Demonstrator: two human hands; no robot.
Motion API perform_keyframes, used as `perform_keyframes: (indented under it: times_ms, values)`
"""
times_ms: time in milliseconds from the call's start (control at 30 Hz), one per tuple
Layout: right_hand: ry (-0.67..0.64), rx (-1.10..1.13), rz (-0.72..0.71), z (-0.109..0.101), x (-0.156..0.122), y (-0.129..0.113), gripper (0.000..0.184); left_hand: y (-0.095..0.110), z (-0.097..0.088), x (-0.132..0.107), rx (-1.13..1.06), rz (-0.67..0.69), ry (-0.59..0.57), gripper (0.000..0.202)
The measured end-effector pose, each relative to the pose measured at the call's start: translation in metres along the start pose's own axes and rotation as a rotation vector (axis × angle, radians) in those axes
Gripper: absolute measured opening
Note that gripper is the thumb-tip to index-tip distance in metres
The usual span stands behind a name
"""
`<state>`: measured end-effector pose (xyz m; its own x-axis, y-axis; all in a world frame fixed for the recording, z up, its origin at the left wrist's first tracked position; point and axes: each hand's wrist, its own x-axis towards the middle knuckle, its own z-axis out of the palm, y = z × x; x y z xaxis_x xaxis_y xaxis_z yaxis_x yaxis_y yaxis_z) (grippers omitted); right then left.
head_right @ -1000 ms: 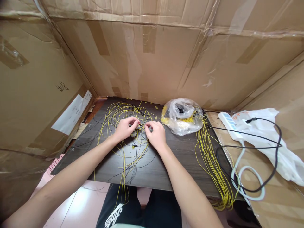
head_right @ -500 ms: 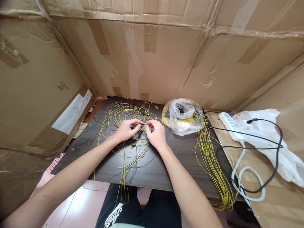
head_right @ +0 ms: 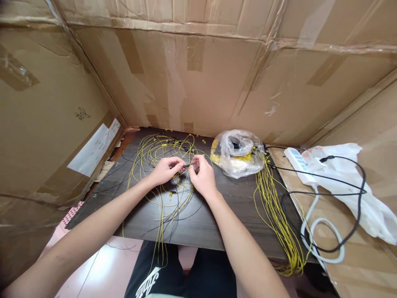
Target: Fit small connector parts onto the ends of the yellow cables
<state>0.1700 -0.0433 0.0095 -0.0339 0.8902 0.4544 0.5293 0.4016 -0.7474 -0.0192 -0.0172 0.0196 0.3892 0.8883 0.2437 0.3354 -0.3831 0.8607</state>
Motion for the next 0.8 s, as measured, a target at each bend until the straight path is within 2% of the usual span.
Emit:
perform_keyframes:
  times_ms: [67, 233, 533, 800]
  values:
    - [0.019, -0.019, -0.049, 0.0005, -0.001, -0.0008, 0.022, -0.0004, 0.0002, 0.0005, -0.03, -0.014, -0.001, 0.026]
    - [-0.003, -0.051, -0.156, -0.001, -0.0027, -0.0047, 0.017, -0.0016, 0.0002, 0.0021, -0.103, -0.036, -0.009, 0.023]
    - [-0.064, -0.073, -0.169, -0.0032, -0.0025, -0.0085, 0.014, -0.0034, 0.0006, 0.0031, -0.153, -0.054, -0.049, 0.024]
    - [-0.081, -0.097, -0.205, -0.0033, -0.0022, -0.0071, 0.011, -0.0028, -0.0022, 0.0051, -0.103, -0.044, -0.04, 0.027]
